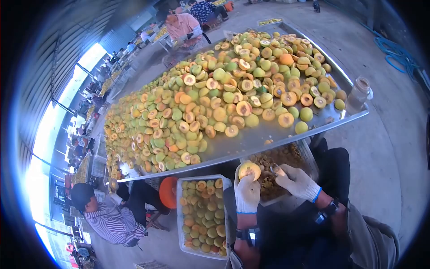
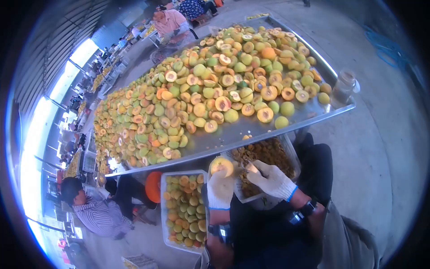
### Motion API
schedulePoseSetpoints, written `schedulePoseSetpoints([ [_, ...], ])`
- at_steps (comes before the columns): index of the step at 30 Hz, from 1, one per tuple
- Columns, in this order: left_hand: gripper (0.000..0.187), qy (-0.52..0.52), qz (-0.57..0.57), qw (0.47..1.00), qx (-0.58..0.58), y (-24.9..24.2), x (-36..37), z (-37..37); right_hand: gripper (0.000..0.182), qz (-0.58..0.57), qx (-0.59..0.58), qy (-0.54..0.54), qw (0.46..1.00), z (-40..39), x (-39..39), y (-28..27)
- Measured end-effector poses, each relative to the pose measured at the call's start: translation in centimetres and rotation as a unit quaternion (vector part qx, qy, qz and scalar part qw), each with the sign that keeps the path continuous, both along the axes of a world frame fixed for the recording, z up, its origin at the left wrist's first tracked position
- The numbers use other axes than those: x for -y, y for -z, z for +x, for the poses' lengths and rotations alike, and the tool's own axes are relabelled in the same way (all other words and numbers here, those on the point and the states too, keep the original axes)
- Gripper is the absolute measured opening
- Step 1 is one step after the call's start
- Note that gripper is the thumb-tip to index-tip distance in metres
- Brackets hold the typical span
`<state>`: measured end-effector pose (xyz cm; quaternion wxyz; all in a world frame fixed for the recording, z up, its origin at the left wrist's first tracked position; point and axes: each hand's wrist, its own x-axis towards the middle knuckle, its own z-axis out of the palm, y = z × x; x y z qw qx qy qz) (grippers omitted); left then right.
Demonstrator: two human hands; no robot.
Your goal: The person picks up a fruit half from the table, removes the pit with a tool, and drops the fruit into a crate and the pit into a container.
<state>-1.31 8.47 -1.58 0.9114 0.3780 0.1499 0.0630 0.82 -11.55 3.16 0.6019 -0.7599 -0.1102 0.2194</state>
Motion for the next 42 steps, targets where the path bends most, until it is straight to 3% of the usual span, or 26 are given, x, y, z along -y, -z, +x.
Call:
schedulePoseSetpoints([
  [2,0.043,0.019,-0.040,0.998,0.040,-0.2,0.7,-1.1,0.031,0.003,0.041,0.007,0.999,0.1,-0.7,0.4],
  [5,0.047,0.016,-0.109,0.994,0.009,0.4,1.3,-2.3,0.036,-0.005,0.089,0.012,0.996,0.4,-1.7,-0.3],
  [6,0.050,0.040,-0.163,0.984,0.061,2.3,1.3,-2.6,0.036,-0.010,0.130,0.028,0.991,0.5,-2.2,-0.2],
  [7,0.048,0.012,-0.103,0.994,0.032,2.3,2.5,-2.3,0.036,-0.016,0.169,0.044,0.984,0.6,-2.6,-0.2],
  [9,0.049,0.005,-0.203,0.979,-0.019,2.3,3.4,-1.8,0.036,-0.025,0.158,0.036,0.987,0.7,-3.2,-0.2],
  [11,0.049,-0.006,-0.150,0.988,-0.023,2.5,4.4,-1.9,0.034,-0.065,0.232,0.075,0.968,0.6,-3.6,1.2],
  [13,0.047,-0.057,0.132,0.988,0.051,3.0,5.0,-2.6,0.031,-0.051,0.230,0.084,0.968,0.4,-3.9,1.8],
  [14,0.045,-0.078,0.031,0.996,0.022,3.4,5.2,-2.5,0.028,-0.040,0.226,0.102,0.968,0.2,-4.0,2.0],
  [15,0.045,-0.082,0.029,0.996,0.021,4.0,5.4,-2.6,0.028,-0.041,0.226,0.098,0.968,-0.1,-4.1,2.1],
  [17,0.047,-0.118,0.162,0.980,0.007,5.5,5.7,-2.6,0.024,-0.060,0.223,0.128,0.965,-0.6,-4.3,2.2],
  [19,0.042,-0.132,0.126,0.983,0.001,5.0,6.1,-2.5,0.023,-0.055,0.180,0.118,0.975,-0.7,-4.1,2.5],
  [21,0.036,-0.128,0.328,0.936,0.006,4.5,6.1,-2.8,0.022,-0.051,0.136,0.106,0.984,-0.8,-3.8,3.0],
  [24,0.032,-0.152,0.328,0.932,0.008,5.1,6.7,-2.6,0.024,-0.018,0.108,0.093,0.990,-0.6,-3.6,3.5],
  [27,0.035,-0.168,0.397,0.902,0.007,5.7,6.4,-2.4,0.024,-0.092,0.159,0.052,0.982,0.0,-3.1,3.4],
  [29,0.033,-0.178,0.358,0.917,0.001,5.4,5.9,-2.2,0.027,-0.206,0.132,-0.055,0.968,0.2,-2.2,2.9],
  [30,0.031,-0.187,0.320,0.929,-0.006,4.9,5.3,-2.1,0.027,-0.210,0.129,-0.049,0.968,0.1,-1.9,2.8],
  [31,0.036,-0.210,0.601,0.767,0.080,5.0,3.9,-1.9,0.030,-0.211,0.134,-0.055,0.967,0.1,-1.6,2.7],
  [32,0.032,-0.194,0.319,0.927,0.042,5.0,4.1,-1.7,0.032,-0.215,0.139,-0.059,0.965,-0.1,-1.1,2.6],
  [33,0.032,-0.155,0.004,0.988,-0.007,5.0,4.5,-1.5,0.039,-0.213,0.136,-0.072,0.965,-0.3,-0.8,2.7],
  [34,0.030,-0.138,-0.044,0.989,0.018,5.3,4.4,-1.3,0.039,-0.195,0.132,-0.073,0.969,-0.6,-0.7,2.6],
  [35,0.039,-0.140,-0.216,0.966,-0.018,5.3,4.4,-1.1,0.040,-0.174,0.129,-0.075,0.973,-1.0,-0.8,2.3],
  [37,0.052,-0.114,-0.222,0.968,-0.014,3.6,5.0,-1.2,0.042,-0.187,0.119,-0.085,0.971,-1.4,-1.2,1.9],
  [42,0.053,-0.126,-0.187,0.974,-0.021,3.1,5.6,-1.2,0.043,-0.204,0.086,-0.077,0.972,-1.5,-2.3,1.3],
])
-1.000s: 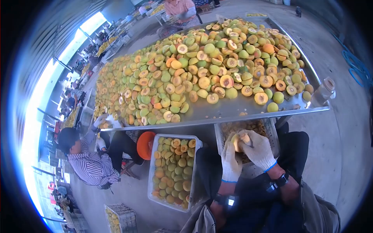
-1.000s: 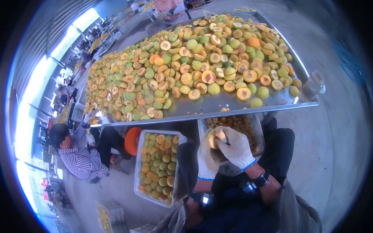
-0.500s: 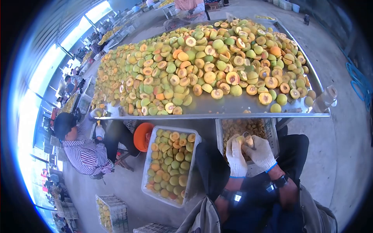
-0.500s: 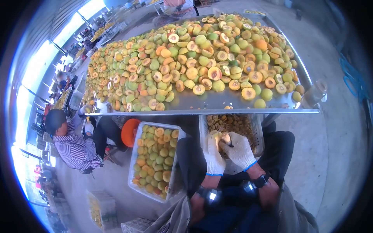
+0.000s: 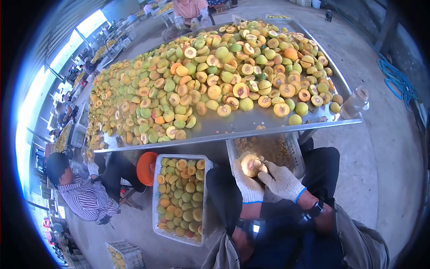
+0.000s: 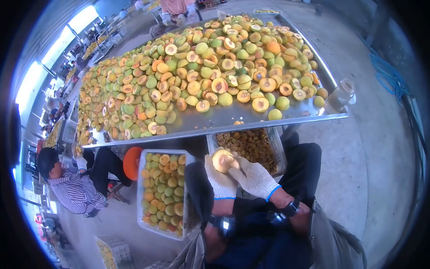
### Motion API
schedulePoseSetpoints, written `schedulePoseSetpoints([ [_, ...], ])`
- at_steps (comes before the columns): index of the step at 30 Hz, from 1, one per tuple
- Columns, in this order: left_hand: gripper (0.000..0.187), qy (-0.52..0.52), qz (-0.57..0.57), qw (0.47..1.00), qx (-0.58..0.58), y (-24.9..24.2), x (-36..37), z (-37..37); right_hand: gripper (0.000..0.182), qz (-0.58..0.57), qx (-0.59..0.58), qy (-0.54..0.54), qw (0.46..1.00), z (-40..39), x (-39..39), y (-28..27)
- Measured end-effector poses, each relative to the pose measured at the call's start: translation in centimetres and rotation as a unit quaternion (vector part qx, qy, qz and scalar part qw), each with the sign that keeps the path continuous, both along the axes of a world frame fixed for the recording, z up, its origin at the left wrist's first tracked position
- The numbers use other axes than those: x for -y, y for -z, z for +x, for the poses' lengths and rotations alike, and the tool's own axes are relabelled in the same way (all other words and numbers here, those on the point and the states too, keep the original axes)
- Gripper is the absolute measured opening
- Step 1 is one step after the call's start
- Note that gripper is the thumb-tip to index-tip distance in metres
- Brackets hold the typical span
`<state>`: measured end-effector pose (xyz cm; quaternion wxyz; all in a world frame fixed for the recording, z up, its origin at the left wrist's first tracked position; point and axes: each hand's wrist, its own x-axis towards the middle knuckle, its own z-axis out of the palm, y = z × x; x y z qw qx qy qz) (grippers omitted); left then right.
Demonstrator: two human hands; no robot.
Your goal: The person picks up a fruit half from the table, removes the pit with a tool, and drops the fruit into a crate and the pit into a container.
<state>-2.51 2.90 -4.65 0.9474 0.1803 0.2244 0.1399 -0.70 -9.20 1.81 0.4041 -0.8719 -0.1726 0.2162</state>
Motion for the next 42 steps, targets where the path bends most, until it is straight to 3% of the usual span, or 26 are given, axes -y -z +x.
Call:
schedulePoseSetpoints([
  [2,0.052,-0.010,-0.003,1.000,-0.013,-0.6,0.1,0.1,0.044,-0.005,0.000,-0.006,1.000,0.1,-0.2,-0.3],
  [4,0.052,-0.036,0.080,0.994,-0.069,-1.9,0.4,0.3,0.045,-0.004,-0.018,-0.004,1.000,0.2,-0.7,-0.4],
  [8,0.045,-0.040,0.052,0.997,-0.040,-1.4,0.1,0.0,0.055,0.015,0.007,0.010,1.000,-0.2,-1.1,0.5],
  [17,0.038,-0.021,0.054,0.994,-0.089,-2.8,-0.2,0.5,0.045,-0.012,-0.018,-0.035,0.999,0.2,-0.9,0.1],
  [28,0.038,-0.025,0.114,0.990,-0.077,-2.2,-0.3,0.7,0.052,0.006,-0.012,-0.038,0.999,0.2,-0.3,-0.1],
  [30,0.039,-0.016,0.132,0.988,-0.075,-3.1,-0.4,0.6,0.053,0.097,-0.044,-0.039,0.994,0.0,-0.2,0.9],
  [34,0.042,0.017,0.187,0.981,-0.057,-4.2,-0.6,0.4,0.053,0.093,-0.121,-0.044,0.987,0.3,0.3,0.0],
  [36,0.045,0.017,0.219,0.975,-0.031,-3.9,-0.5,0.3,0.044,0.118,-0.231,-0.014,0.966,0.2,0.4,-0.8],
  [39,0.045,0.046,0.263,0.964,0.000,-3.6,-0.9,0.2,0.047,0.093,-0.253,-0.021,0.963,0.1,0.7,-1.8],
  [40,0.045,0.047,0.263,0.964,0.000,-3.5,-0.8,0.3,0.047,0.094,-0.253,-0.020,0.963,-0.1,0.7,-0.7],
  [42,0.045,0.039,0.246,0.968,-0.027,-3.5,-0.7,0.7,0.049,0.132,-0.091,-0.026,0.987,-0.5,0.3,1.2],
])
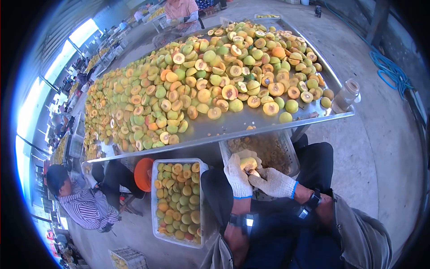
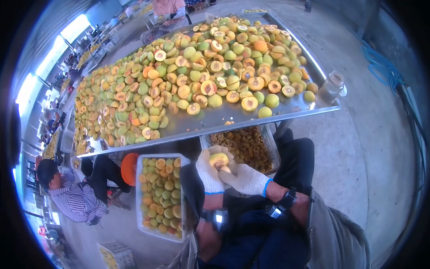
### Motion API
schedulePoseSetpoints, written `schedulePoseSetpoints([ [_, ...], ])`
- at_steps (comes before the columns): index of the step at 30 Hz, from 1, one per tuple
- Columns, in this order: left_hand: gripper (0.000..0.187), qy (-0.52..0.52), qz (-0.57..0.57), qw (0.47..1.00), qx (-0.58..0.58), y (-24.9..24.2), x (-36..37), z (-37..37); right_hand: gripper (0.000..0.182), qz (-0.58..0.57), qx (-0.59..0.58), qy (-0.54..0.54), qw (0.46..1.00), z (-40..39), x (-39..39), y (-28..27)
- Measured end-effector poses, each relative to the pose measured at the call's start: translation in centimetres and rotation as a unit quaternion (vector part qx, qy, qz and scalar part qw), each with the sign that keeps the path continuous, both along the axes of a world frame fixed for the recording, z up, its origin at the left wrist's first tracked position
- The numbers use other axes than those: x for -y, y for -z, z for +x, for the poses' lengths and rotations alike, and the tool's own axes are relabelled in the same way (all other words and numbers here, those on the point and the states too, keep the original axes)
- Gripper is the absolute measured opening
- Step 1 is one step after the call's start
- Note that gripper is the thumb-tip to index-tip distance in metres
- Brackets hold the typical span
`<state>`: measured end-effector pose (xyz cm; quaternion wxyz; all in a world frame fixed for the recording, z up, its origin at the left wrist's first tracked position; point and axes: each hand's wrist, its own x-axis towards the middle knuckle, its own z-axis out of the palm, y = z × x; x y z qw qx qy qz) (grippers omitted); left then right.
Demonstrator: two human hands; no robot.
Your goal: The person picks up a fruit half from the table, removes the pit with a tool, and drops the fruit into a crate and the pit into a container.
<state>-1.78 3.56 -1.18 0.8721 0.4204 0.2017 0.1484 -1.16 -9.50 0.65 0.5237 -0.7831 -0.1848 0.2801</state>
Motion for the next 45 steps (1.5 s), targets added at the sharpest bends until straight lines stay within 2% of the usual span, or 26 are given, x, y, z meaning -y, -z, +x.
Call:
schedulePoseSetpoints([
  [1,0.045,0.000,0.000,1.000,0.001,0.2,-0.3,0.0,0.049,0.000,0.001,0.000,1.000,0.1,0.3,-0.4],
  [3,0.048,0.075,0.067,0.993,0.064,0.3,-1.1,-0.1,0.050,0.036,-0.284,-0.032,0.957,0.4,0.9,-1.8],
  [6,0.050,0.103,0.084,0.986,0.102,-0.2,-1.4,0.0,0.051,0.058,-0.317,-0.036,0.946,0.5,1.1,-2.2],
  [10,0.051,0.109,0.130,0.976,0.140,-0.3,-1.4,0.3,0.049,0.071,-0.293,-0.065,0.951,0.4,1.3,-0.8],
  [12,0.062,0.104,0.142,0.983,0.060,-0.9,-1.1,0.2,0.046,0.027,-0.124,-0.023,0.992,-0.1,0.7,0.4],
  [13,0.063,0.092,0.140,0.985,0.030,-1.0,-0.8,0.2,0.046,0.030,-0.127,-0.038,0.991,0.1,0.7,-0.1],
  [14,0.064,0.088,0.148,0.985,0.028,-1.1,-0.5,0.2,0.044,0.083,-0.281,-0.034,0.956,0.4,1.4,-1.0],
  [15,0.065,0.085,0.156,0.984,0.026,-1.0,-0.3,0.2,0.042,0.128,-0.428,-0.028,0.894,0.7,1.8,-1.8],
  [17,0.065,0.103,0.131,0.985,0.040,-0.7,-0.3,-0.1,0.042,0.120,-0.442,-0.018,0.889,0.7,1.9,-2.1],
  [19,0.059,0.126,0.099,0.986,0.053,0.1,-0.5,-0.3,0.041,0.129,-0.421,-0.035,0.897,0.5,2.3,-1.6],
  [22,0.051,0.101,0.033,0.991,0.085,-0.1,0.0,-0.3,0.042,-0.001,-0.197,-0.035,0.980,0.5,2.2,-0.8],
  [24,0.052,0.097,-0.061,0.993,0.038,0.3,0.1,0.1,0.044,-0.041,-0.167,-0.046,0.984,0.9,2.3,-0.3],
  [25,0.052,0.094,-0.061,0.993,0.040,0.5,0.1,0.3,0.047,-0.079,-0.135,-0.053,0.986,1.2,2.4,-0.2],
  [27,0.054,0.091,0.006,0.996,0.022,0.8,0.3,0.2,0.047,-0.050,-0.164,-0.053,0.984,1.2,2.7,-0.5],
  [29,0.057,0.109,0.048,0.991,0.055,1.1,0.1,0.3,0.044,0.074,-0.402,-0.053,0.911,1.5,3.4,-0.7],
  [31,0.060,0.162,0.137,0.973,0.089,0.7,-0.3,0.1,0.044,0.118,-0.380,-0.054,0.916,0.8,3.2,-0.6],
  [33,0.054,0.190,0.132,0.968,0.101,0.4,-0.7,0.1,0.037,0.159,-0.464,-0.041,0.870,0.8,3.6,-0.5],
  [35,0.044,0.210,0.139,0.960,0.123,-0.3,-0.9,0.0,0.036,0.166,-0.478,-0.047,0.861,1.0,3.7,-0.3],
  [37,0.042,0.192,0.075,0.970,0.130,0.9,-0.4,0.4,0.037,0.200,-0.478,-0.052,0.854,0.8,3.4,0.7],
  [38,0.054,0.194,0.054,0.975,0.096,1.5,-0.3,0.4,0.039,0.206,-0.498,-0.073,0.839,0.9,3.7,0.8],
  [39,0.050,0.197,-0.067,0.977,0.044,1.8,-0.1,0.4,0.042,0.212,-0.517,-0.097,0.824,1.1,3.9,0.8],
  [41,0.059,0.162,-0.146,0.974,0.055,2.3,0.3,0.4,0.043,0.257,-0.493,-0.104,0.825,0.6,4.1,2.0],
  [42,0.060,0.203,-0.216,0.951,0.091,2.9,-0.5,1.1,0.044,0.301,-0.507,-0.111,0.800,0.6,4.0,2.1],
  [43,0.060,0.206,-0.218,0.949,0.092,3.5,-0.2,1.2,0.045,0.344,-0.521,-0.119,0.772,0.7,4.0,2.3],
  [44,0.060,0.159,-0.252,0.953,0.056,4.1,0.1,1.2,0.047,0.357,-0.551,-0.116,0.745,0.9,3.9,3.1],
  [45,0.060,0.111,-0.285,0.952,0.019,4.1,0.2,1.2,0.047,0.359,-0.548,-0.115,0.747,1.0,3.9,3.7],
])
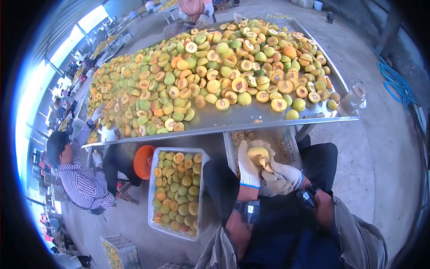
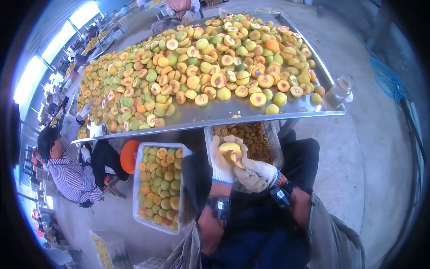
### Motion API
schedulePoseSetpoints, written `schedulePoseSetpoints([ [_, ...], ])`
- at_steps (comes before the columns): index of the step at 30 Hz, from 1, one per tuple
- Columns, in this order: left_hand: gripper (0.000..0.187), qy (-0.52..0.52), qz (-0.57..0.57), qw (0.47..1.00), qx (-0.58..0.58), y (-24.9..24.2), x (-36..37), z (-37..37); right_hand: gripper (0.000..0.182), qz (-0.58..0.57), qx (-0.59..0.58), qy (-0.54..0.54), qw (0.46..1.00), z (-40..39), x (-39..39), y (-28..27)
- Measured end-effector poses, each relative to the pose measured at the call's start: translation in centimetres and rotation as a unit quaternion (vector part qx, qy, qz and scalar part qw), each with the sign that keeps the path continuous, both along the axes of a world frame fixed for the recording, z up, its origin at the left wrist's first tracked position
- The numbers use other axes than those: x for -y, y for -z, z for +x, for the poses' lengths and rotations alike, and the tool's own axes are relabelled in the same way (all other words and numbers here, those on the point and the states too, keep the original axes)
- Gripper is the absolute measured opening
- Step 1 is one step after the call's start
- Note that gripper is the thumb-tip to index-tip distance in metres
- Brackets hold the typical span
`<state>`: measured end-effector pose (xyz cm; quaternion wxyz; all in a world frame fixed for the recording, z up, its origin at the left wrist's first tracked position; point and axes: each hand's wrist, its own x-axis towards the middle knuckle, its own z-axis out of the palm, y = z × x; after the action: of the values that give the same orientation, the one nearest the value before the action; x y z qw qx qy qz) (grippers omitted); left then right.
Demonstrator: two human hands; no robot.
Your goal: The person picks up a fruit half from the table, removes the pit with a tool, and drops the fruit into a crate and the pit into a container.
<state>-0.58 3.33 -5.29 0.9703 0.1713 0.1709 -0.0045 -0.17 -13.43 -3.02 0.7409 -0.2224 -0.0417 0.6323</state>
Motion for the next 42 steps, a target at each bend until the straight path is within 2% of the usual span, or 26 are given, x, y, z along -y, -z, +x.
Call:
schedulePoseSetpoints([
  [2,0.060,-0.008,-0.007,1.000,-0.009,0.1,0.3,0.3,0.048,0.128,-0.113,-0.004,0.985,0.0,0.2,1.0],
  [4,0.062,-0.027,-0.022,0.999,-0.040,0.7,0.9,0.0,0.049,0.140,-0.134,0.025,0.981,0.2,0.8,0.7],
  [5,0.058,-0.041,-0.022,0.998,-0.039,2.2,0.7,0.1,0.050,0.009,-0.038,0.075,0.996,0.6,0.9,-0.2],
  [6,0.058,-0.037,-0.022,0.998,-0.037,2.3,0.7,-0.1,0.051,-0.122,0.058,0.122,0.983,1.0,1.0,-0.8],
  [8,0.052,-0.026,-0.037,0.999,-0.024,2.6,0.5,-0.5,0.047,-0.117,0.019,0.166,0.979,1.2,1.3,-1.4],
  [9,0.049,-0.027,-0.042,0.999,-0.002,2.8,0.5,-0.6,0.043,-0.240,0.134,0.173,0.946,1.3,1.0,-3.0],
  [10,0.049,-0.025,-0.041,0.999,-0.001,3.0,0.5,-0.8,0.039,-0.356,0.244,0.175,0.885,1.3,0.9,-3.8],
  [11,0.047,-0.027,-0.042,0.999,0.005,3.2,0.4,-1.0,0.029,-0.391,0.300,0.180,0.851,1.5,0.9,-2.9],
  [12,0.046,-0.028,-0.042,0.999,0.011,3.1,0.3,-1.0,0.029,-0.391,0.300,0.184,0.850,1.3,0.8,-3.0],
  [14,0.043,-0.030,-0.019,0.999,0.016,3.1,0.2,-1.2,0.033,-0.424,0.454,0.229,0.750,1.0,0.1,-3.1],
  [15,0.040,-0.033,0.004,0.999,0.020,2.6,0.1,-1.3,0.040,-0.424,0.564,0.251,0.663,1.0,-0.3,-2.9],
  [16,0.040,-0.032,0.005,0.999,0.019,2.1,0.1,-1.4,0.040,-0.424,0.563,0.252,0.664,0.9,-0.6,-2.8],
  [18,0.037,-0.042,0.074,0.996,-0.012,1.0,0.3,-1.6,0.047,-0.471,0.620,0.223,0.587,1.0,-1.6,-2.7],
  [19,0.037,-0.041,0.075,0.996,-0.012,1.5,0.5,-1.6,0.050,-0.469,0.627,0.208,0.587,1.0,-2.0,-2.5],
  [21,0.038,-0.057,0.280,0.958,0.036,2.8,0.8,-1.6,0.048,-0.496,0.610,0.224,0.576,1.5,-2.1,-1.1],
  [23,0.040,-0.067,0.273,0.959,0.036,3.5,0.3,-1.5,0.040,-0.537,0.582,0.280,0.543,2.1,-2.2,1.2],
  [28,0.053,-0.098,0.292,0.951,0.024,1.2,-0.2,-2.6,0.036,-0.500,0.613,0.261,0.553,1.9,-0.9,-1.6],
  [30,0.061,-0.024,0.056,0.997,-0.053,1.7,-1.1,-1.9,0.037,-0.441,0.685,0.197,0.545,2.1,-1.1,-2.0],
  [34,0.063,-0.020,0.029,0.998,-0.057,2.2,-1.1,-1.8,0.040,-0.433,0.702,0.120,0.553,2.2,-1.8,-3.5],
  [35,0.063,-0.021,0.030,0.998,-0.058,2.0,-1.2,-1.9,0.040,-0.432,0.702,0.120,0.553,2.1,-2.0,-3.4],
  [37,0.063,-0.024,0.081,0.994,-0.066,1.7,-1.2,-2.2,0.044,-0.418,0.685,0.203,0.561,1.7,-2.4,-3.4],
  [41,0.061,-0.054,0.121,0.988,-0.080,1.1,-0.1,-2.2,0.046,-0.432,0.706,0.176,0.533,2.1,-3.4,-4.8],
  [42,0.061,-0.039,0.169,0.980,-0.096,1.1,0.1,-2.2,0.046,-0.438,0.710,0.153,0.529,2.3,-3.7,-4.9],
])
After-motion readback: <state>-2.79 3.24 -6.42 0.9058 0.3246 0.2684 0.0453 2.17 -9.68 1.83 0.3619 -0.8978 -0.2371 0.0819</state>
